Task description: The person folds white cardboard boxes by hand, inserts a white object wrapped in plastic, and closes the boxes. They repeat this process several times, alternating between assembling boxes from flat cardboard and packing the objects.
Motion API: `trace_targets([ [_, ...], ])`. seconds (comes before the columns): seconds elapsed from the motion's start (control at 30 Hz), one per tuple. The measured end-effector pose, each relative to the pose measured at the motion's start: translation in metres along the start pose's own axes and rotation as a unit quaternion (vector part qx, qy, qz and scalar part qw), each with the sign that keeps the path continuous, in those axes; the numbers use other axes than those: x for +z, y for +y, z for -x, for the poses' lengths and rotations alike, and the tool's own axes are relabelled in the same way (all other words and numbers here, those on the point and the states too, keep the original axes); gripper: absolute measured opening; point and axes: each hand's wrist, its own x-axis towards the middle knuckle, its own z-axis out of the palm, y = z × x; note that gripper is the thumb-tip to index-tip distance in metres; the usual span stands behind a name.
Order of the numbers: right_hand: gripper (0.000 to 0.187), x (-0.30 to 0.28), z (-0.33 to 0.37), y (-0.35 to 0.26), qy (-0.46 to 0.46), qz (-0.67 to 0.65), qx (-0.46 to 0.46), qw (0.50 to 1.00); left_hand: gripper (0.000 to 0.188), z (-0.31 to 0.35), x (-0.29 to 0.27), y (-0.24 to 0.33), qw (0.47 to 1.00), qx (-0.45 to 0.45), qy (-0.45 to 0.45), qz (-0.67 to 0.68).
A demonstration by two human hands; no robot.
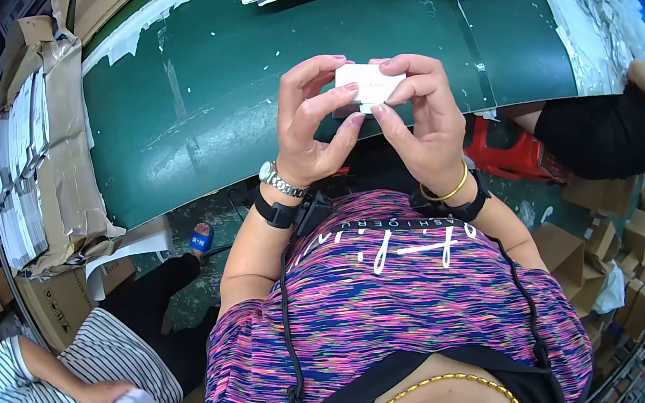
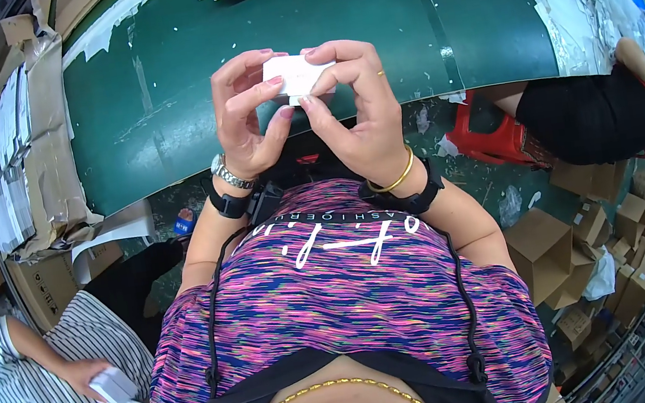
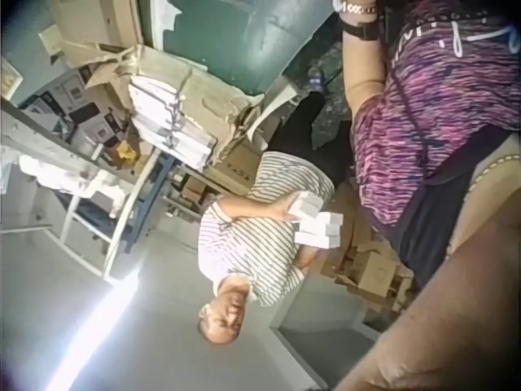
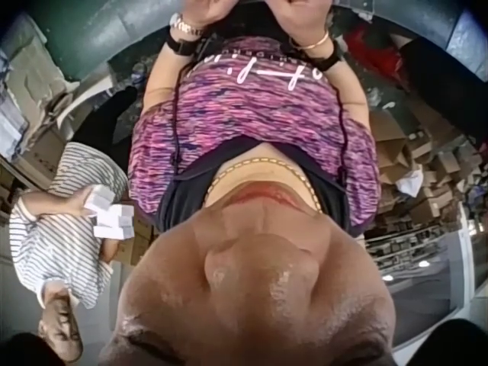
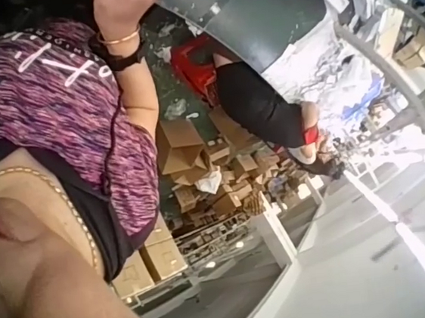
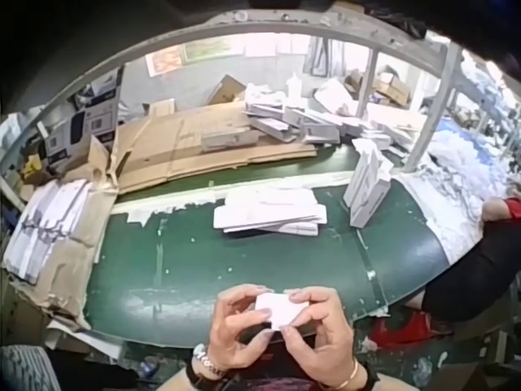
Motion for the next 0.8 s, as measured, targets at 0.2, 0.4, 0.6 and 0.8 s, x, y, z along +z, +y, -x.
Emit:
trace_targets([
  [0.2,0.029,0.0,-0.002,0.012,0.053,0.082,-0.067,0.993,0.038,-0.001,0.004,-0.006,0.999,0.019,0.003,-0.035],
  [0.4,0.031,-0.001,-0.007,0.005,0.045,0.197,-0.098,0.974,0.059,-0.008,0.01,-0.003,0.998,-0.021,0.007,-0.066],
  [0.6,0.037,0.01,-0.011,0.003,0.05,-0.114,0.098,0.987,0.104,-0.001,0.007,0.022,0.942,-0.173,-0.012,-0.288],
  [0.8,0.04,-0.066,-0.047,0.029,0.13,0.075,0.111,0.982,0.107,-0.009,-0.076,-0.004,0.832,-0.262,0.103,-0.479],
])
